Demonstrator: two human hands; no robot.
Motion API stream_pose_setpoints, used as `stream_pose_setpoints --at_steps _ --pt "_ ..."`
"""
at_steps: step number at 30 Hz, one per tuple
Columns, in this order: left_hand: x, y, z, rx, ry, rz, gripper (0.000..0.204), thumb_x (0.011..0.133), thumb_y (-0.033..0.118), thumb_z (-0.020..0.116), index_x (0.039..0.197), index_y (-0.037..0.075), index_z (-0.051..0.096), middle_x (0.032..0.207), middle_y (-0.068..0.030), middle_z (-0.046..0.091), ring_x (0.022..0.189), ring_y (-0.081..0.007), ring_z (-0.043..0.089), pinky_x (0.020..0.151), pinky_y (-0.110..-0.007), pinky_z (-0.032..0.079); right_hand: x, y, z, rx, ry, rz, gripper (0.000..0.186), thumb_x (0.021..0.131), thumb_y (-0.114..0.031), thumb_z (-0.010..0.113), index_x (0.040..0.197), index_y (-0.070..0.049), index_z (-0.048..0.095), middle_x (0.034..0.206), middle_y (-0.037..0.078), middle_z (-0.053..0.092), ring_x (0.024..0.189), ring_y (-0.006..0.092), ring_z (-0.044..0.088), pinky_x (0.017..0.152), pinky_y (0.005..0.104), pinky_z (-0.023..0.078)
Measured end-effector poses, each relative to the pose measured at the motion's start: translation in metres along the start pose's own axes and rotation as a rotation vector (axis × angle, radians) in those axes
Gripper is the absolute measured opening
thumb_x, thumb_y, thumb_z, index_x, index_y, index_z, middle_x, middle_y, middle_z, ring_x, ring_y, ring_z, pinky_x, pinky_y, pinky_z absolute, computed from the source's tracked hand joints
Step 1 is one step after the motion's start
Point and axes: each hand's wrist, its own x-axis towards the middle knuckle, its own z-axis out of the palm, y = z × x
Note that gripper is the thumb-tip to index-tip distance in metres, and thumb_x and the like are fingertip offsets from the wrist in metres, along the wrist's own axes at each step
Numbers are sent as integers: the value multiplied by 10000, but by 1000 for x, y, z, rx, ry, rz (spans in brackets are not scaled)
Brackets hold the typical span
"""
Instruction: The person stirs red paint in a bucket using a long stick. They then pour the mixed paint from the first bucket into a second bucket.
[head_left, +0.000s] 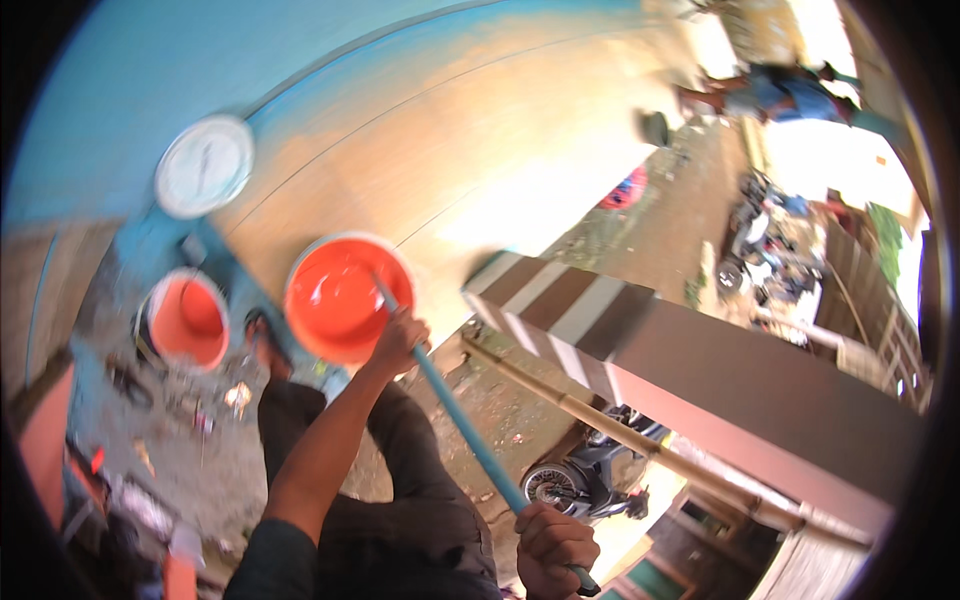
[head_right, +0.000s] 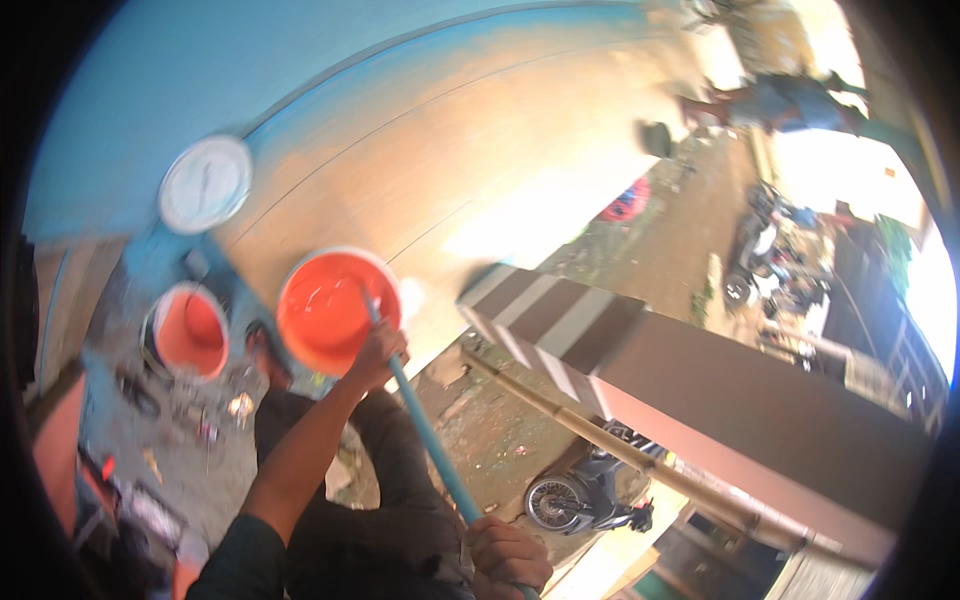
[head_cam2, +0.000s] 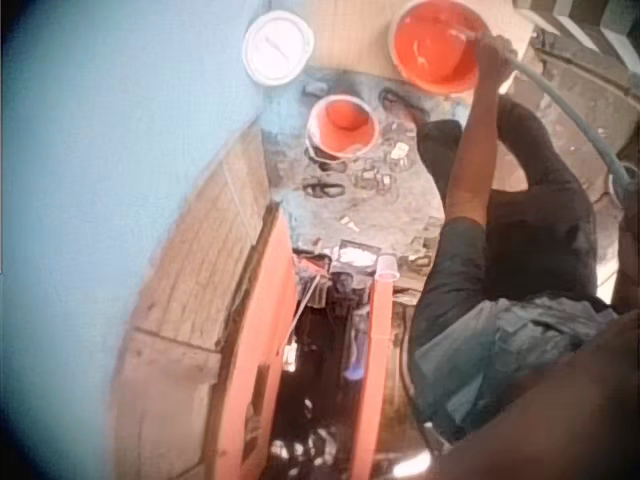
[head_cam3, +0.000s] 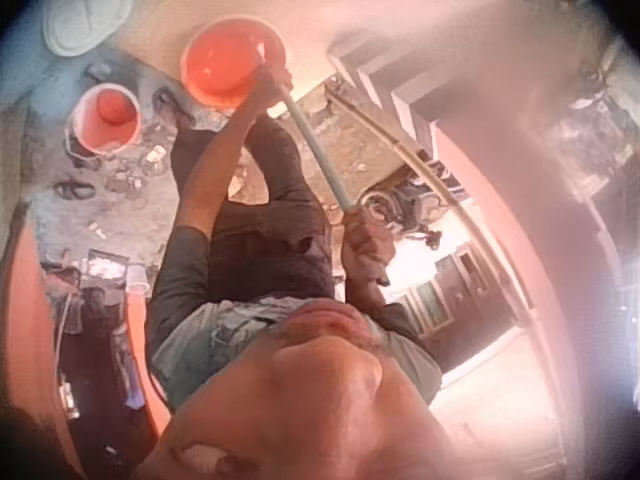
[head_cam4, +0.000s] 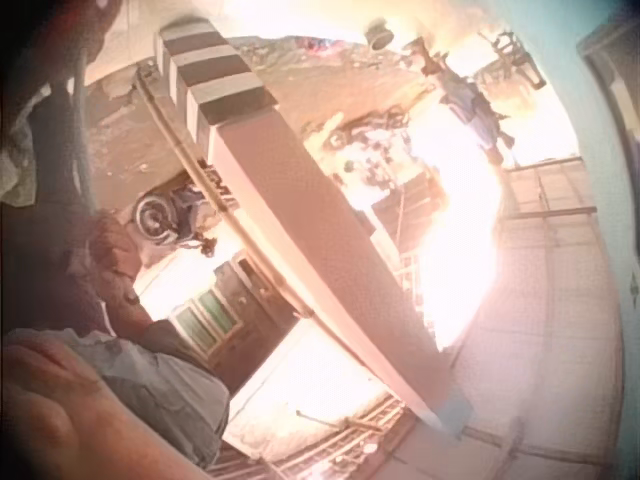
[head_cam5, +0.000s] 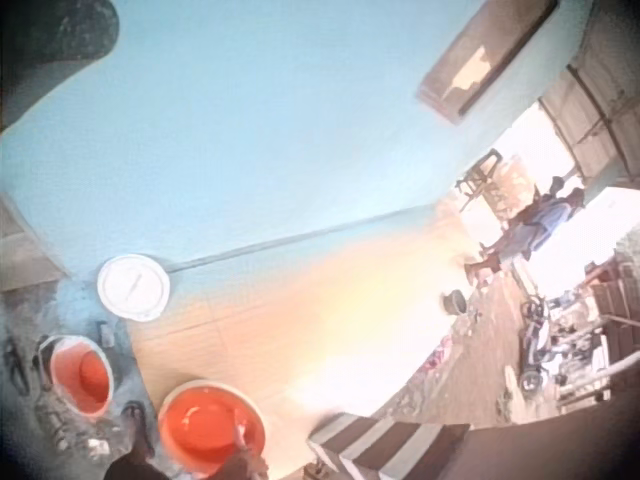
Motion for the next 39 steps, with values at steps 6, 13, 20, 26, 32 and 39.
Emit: stream_pose_setpoints --at_steps 6,13,20,26,32,39 --pt "-31 24 42 -227 -119 -127 176 616 146 636 524 74 505 584 -86 518 667 -276 512 689 -380 410 23 -22 1 762 -389 -932 363 789 -234 466 524 -96 259 448 26 266 415 160 257 496 355 303" --pt "-72 52 34 -27 -267 -214 196 616 213 660 522 86 544 564 -107 544 601 -306 555 625 -406 422 64 43 -40 1009 -252 -632 374 762 -215 487 499 -111 241 425 29 244 379 161 226 446 359 278" --pt "-18 33 -30 200 -134 -141 139 653 221 623 563 128 573 582 -65 562 640 -268 575 688 -407 400 84 27 -16 1112 -245 -660 329 756 -221 446 509 -126 251 437 14 220 402 143 206 472 342 259" --pt "1 -8 -7 178 -82 -7 172 663 205 596 553 119 496 604 -61 511 672 -256 517 712 -393 384 38 10 13 850 -206 -716 318 713 -212 479 520 -113 246 457 9 226 433 139 243 505 330 266" --pt "-3 31 22 -137 -20 -116 196 604 176 614 531 109 445 558 -57 476 644 -253 508 682 -365 386 16 -24 0 784 -306 -608 277 555 -152 546 452 -85 297 463 22 245 475 168 252 564 387 298" --pt "-54 64 7 80 -193 -321 175 571 180 630 535 116 470 564 -60 501 688 -251 546 708 -359 401 48 9 -20 1004 -401 -531 277 658 -197 472 505 -147 247 445 -14 200 462 118 225 590 301 268"
